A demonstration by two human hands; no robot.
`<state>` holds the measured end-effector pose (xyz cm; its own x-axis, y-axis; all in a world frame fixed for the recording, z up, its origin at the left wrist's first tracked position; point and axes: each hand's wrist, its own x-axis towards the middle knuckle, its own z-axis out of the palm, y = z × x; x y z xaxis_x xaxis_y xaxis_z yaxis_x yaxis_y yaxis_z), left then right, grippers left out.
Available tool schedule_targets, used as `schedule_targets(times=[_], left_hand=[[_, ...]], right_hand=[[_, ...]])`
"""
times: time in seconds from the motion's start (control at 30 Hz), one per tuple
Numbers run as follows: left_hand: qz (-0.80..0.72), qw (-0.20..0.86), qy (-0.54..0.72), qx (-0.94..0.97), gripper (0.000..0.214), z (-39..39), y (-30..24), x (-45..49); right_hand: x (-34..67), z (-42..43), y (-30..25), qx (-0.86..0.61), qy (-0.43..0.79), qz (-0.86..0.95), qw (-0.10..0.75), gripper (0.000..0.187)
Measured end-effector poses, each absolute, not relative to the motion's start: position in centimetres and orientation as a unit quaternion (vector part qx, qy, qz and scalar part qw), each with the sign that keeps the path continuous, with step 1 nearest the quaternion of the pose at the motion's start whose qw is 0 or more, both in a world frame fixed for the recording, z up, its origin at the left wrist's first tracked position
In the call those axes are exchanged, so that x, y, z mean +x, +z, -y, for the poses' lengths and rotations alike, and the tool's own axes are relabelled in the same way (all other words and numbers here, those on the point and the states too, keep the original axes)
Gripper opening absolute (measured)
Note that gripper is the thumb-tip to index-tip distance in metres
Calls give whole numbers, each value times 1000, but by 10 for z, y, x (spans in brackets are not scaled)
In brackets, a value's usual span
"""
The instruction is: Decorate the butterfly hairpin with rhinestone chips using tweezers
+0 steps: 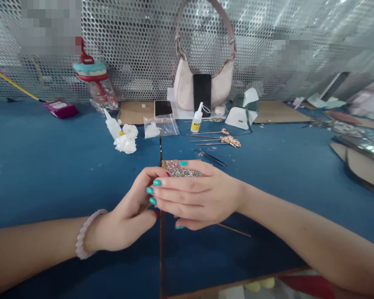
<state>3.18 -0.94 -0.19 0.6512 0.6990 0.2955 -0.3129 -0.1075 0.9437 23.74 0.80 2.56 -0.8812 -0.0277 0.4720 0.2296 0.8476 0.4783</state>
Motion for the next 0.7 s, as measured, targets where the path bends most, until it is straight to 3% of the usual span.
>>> schedule_targets(times=[0.2, 0.3, 0.7], left_hand=[[-168, 647, 405, 624, 45, 11, -4, 33], [-168, 651, 396, 625, 41, 11, -2, 32], [-151, 612, 386, 673, 22, 11, 2, 29]], right_hand=[[242, -12, 28, -18, -308, 917, 251, 13], [245, -12, 26, -31, -336, 907, 251, 15], [252, -9, 17, -85, -234, 932, 262, 16]])
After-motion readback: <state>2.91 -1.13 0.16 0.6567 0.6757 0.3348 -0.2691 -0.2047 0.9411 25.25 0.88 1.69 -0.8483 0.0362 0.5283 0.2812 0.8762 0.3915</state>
